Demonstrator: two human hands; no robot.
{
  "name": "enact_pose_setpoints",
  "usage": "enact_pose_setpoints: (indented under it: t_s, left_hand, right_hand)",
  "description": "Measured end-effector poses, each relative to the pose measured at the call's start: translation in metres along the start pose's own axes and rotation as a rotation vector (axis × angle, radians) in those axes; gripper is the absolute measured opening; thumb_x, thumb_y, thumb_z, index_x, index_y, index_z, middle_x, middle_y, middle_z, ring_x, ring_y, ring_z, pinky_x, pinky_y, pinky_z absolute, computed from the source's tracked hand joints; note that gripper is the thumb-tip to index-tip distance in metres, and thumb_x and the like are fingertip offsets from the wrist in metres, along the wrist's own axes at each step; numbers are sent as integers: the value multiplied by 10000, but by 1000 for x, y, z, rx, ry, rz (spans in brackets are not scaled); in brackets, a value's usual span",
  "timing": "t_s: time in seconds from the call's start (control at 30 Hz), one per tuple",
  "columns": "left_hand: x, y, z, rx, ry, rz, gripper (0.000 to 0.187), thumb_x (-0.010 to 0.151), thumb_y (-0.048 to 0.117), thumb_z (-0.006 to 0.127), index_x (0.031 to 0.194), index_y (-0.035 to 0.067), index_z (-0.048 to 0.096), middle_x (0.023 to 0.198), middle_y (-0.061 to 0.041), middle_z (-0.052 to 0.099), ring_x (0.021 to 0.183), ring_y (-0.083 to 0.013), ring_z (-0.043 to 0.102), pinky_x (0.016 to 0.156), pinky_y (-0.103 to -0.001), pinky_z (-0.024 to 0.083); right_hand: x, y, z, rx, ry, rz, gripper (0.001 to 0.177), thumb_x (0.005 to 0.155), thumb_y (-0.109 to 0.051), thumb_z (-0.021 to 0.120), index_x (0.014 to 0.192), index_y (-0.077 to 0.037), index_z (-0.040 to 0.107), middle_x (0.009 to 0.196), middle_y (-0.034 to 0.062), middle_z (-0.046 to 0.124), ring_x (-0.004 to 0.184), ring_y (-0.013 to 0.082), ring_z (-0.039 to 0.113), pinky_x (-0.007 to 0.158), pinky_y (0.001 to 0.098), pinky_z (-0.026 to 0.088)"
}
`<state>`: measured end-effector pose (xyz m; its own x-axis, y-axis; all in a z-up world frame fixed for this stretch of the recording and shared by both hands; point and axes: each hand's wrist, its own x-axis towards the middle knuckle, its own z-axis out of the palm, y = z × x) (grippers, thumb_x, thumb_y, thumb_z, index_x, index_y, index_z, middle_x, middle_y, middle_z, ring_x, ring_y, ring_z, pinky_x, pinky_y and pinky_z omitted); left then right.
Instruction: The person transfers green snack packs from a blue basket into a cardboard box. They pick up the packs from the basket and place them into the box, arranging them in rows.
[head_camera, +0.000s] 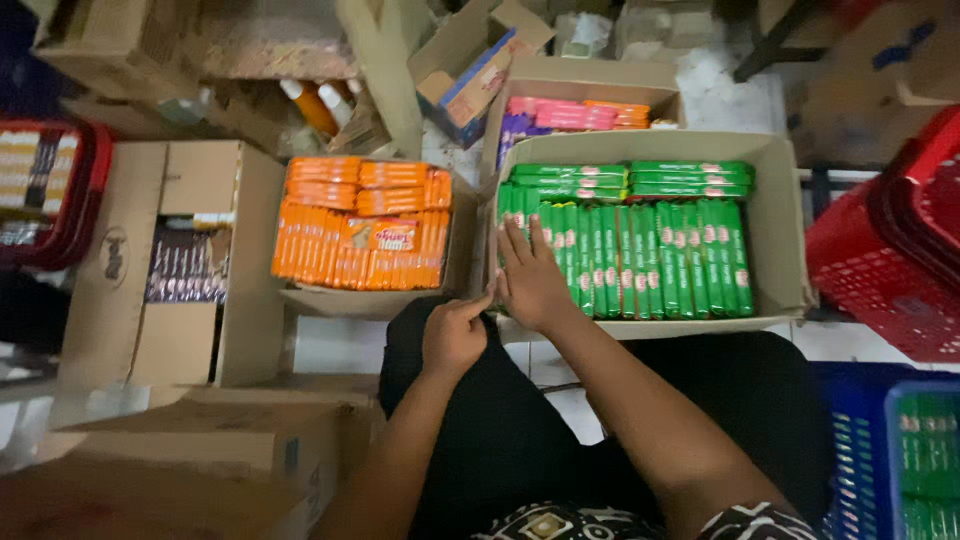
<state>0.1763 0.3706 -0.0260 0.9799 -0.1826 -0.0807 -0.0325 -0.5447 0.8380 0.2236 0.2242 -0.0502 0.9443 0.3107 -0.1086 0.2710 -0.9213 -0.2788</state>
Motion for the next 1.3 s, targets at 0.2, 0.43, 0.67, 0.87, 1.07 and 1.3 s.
enact_pose_setpoints:
  t_s: [0.2,0.43,0.67,0.87,1.07,1.3]
  left_hand:
    - [-5,20,-6,6,3,1,372,764,-76,459,1086,13,622,1024,-247,623,943,-426,585,798,-472,496]
    - [-11,0,4,32,98,1,192,788,-36,509,866,39,668,837,-164,664,858,-367,608,770,-433,480]
    - [-19,-21,17,187,174,469,170,843,25,487,885,56,649,886,-72,659,862,-235,593,854,-351,422]
    - [-22,35,70,288,71,790,171,872,73,442,886,52,610,910,-97,594,894,-291,533,876,-408,371]
    - [-23,154,189,69,-504,1068,259,899,159,389,1004,46,597,1004,-93,611,965,-283,549,962,-448,382]
    - [-79,229,302,129,-1027,1099,349,866,167,457,1186,42,517,1271,-102,502,1262,-353,369,1051,-512,228]
  right_hand:
    - [-36,30,-29,402,58,-90,514,913,-242,406,1376,-51,289,1435,188,226,1307,495,58,1030,562,223]
    - [-134,93,-62,592,146,78,214,835,-94,536,1035,-83,609,1147,96,567,1114,335,517,907,448,441]
    - [-258,153,-56,494,449,139,206,838,-84,487,987,-107,628,897,69,642,852,220,605,811,331,432]
    - [-329,174,-57,519,805,331,178,798,10,468,869,-37,625,848,91,648,782,226,610,763,337,457]
    - [-396,206,-47,506,1095,743,192,765,59,472,796,-54,624,773,74,628,760,206,609,905,367,431]
    - [-486,248,-24,971,681,1333,215,875,-212,428,978,-132,599,1012,40,620,855,215,579,716,387,427]
